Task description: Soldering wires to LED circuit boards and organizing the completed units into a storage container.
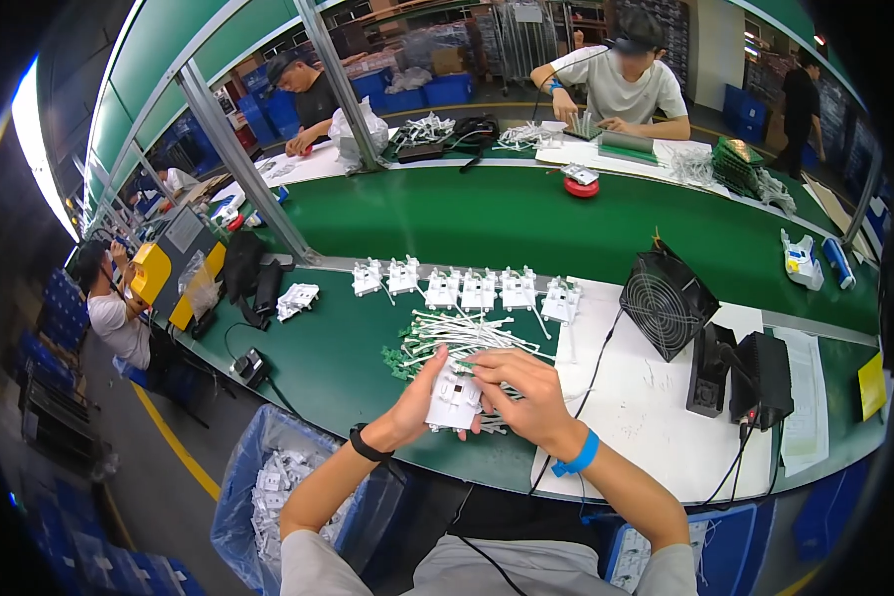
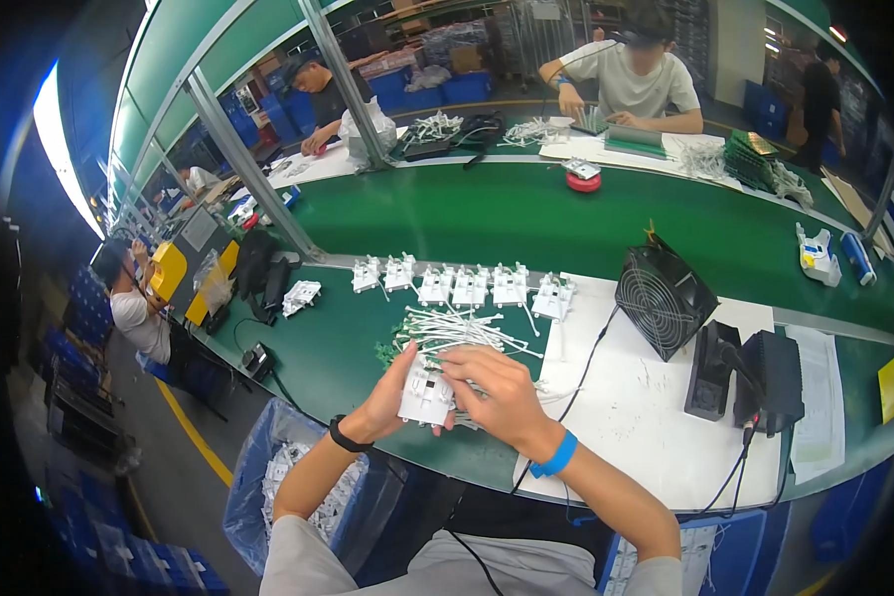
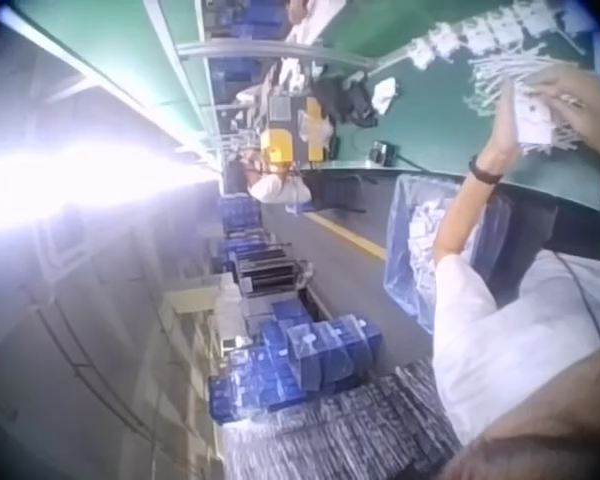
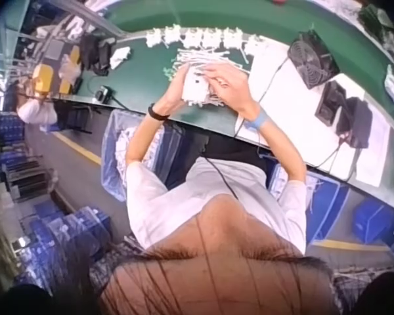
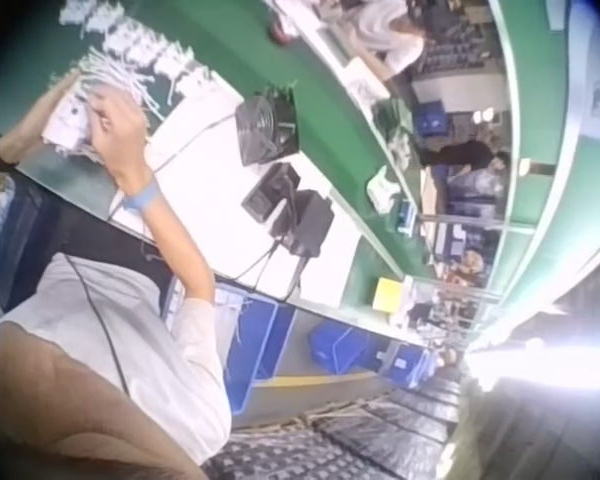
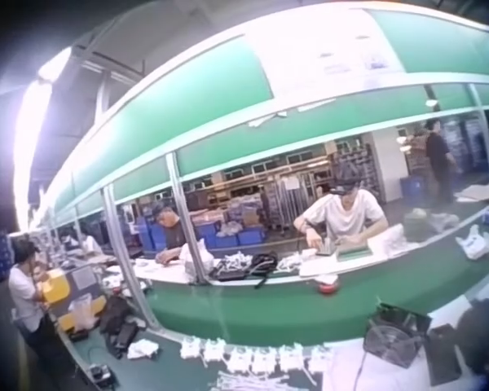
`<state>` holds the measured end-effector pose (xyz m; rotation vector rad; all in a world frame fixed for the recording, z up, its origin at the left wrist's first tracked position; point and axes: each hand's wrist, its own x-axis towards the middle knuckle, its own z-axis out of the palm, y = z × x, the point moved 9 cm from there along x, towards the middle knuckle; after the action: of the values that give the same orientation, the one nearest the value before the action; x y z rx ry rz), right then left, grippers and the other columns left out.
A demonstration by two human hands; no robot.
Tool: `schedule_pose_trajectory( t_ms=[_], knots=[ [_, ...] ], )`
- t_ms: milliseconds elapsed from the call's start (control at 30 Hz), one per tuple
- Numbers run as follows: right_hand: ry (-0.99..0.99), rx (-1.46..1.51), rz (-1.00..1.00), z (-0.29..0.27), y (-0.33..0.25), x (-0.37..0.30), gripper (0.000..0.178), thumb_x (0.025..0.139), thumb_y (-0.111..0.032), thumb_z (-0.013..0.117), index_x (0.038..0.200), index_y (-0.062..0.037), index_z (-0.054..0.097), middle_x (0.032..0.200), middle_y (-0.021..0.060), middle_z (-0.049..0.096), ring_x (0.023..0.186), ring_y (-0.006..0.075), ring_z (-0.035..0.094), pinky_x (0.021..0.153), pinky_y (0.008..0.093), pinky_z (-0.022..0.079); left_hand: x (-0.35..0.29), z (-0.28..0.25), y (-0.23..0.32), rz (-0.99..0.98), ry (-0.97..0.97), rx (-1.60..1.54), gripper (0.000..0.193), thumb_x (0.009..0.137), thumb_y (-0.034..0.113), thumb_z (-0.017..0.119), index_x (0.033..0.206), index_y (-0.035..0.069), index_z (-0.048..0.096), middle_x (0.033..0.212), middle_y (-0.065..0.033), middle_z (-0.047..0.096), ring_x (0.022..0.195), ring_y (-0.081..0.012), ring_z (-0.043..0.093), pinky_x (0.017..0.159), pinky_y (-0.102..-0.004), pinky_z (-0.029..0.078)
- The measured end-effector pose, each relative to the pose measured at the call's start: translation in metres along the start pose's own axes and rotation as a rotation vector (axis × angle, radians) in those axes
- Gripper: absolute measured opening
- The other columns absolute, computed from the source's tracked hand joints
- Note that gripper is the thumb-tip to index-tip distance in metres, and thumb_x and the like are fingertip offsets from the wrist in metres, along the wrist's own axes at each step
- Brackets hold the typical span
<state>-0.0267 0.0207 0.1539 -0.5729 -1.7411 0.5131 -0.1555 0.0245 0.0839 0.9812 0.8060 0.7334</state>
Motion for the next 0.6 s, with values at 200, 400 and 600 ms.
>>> schedule_pose_trajectory(
  t_ms=[200, 400, 600],
  knots=[
    [-0.078, -0.064, 0.005, 0.003, 0.004, -0.004, 0.013, 0.081, -0.002, 0.071, 0.094, -0.0012, 0.071, 0.107, 0.0113, 0.073, 0.105, 0.0300, 0.068, 0.087, 0.0387, 0.056, 0.005, -0.004, -0.009, -0.026, -0.006, 0.086, 0.084, 0.103, 0.065, 0.012, 0.112, -0.002, 0.061, 0.092, -0.0186, 0.071, 0.072, -0.0288, 0.071, 0.059, -0.0374, 0.059],
    [-0.179, -0.275, 0.017, 0.010, 0.008, -0.002, 0.014, 0.084, -0.004, 0.069, 0.098, -0.0023, 0.070, 0.120, 0.0108, 0.069, 0.121, 0.0329, 0.060, 0.100, 0.0419, 0.050, 0.005, -0.025, -0.010, -0.036, 0.149, 0.273, 0.061, 0.106, 0.057, 0.028, 0.114, 0.004, 0.056, 0.087, -0.0092, 0.067, 0.066, -0.0180, 0.067, 0.053, -0.0295, 0.054],
    [-0.357, -0.075, 0.046, 0.014, 0.025, -0.006, 0.010, 0.085, -0.006, 0.070, 0.094, -0.0021, 0.069, 0.105, 0.0111, 0.070, 0.104, 0.0316, 0.064, 0.089, 0.0402, 0.051, -0.001, -0.021, -0.007, -0.139, 0.101, 0.543, 0.061, 0.106, 0.057, 0.032, 0.114, 0.002, 0.057, 0.087, -0.0089, 0.069, 0.063, -0.0150, 0.066, 0.051, -0.0284, 0.053]
  ],
)
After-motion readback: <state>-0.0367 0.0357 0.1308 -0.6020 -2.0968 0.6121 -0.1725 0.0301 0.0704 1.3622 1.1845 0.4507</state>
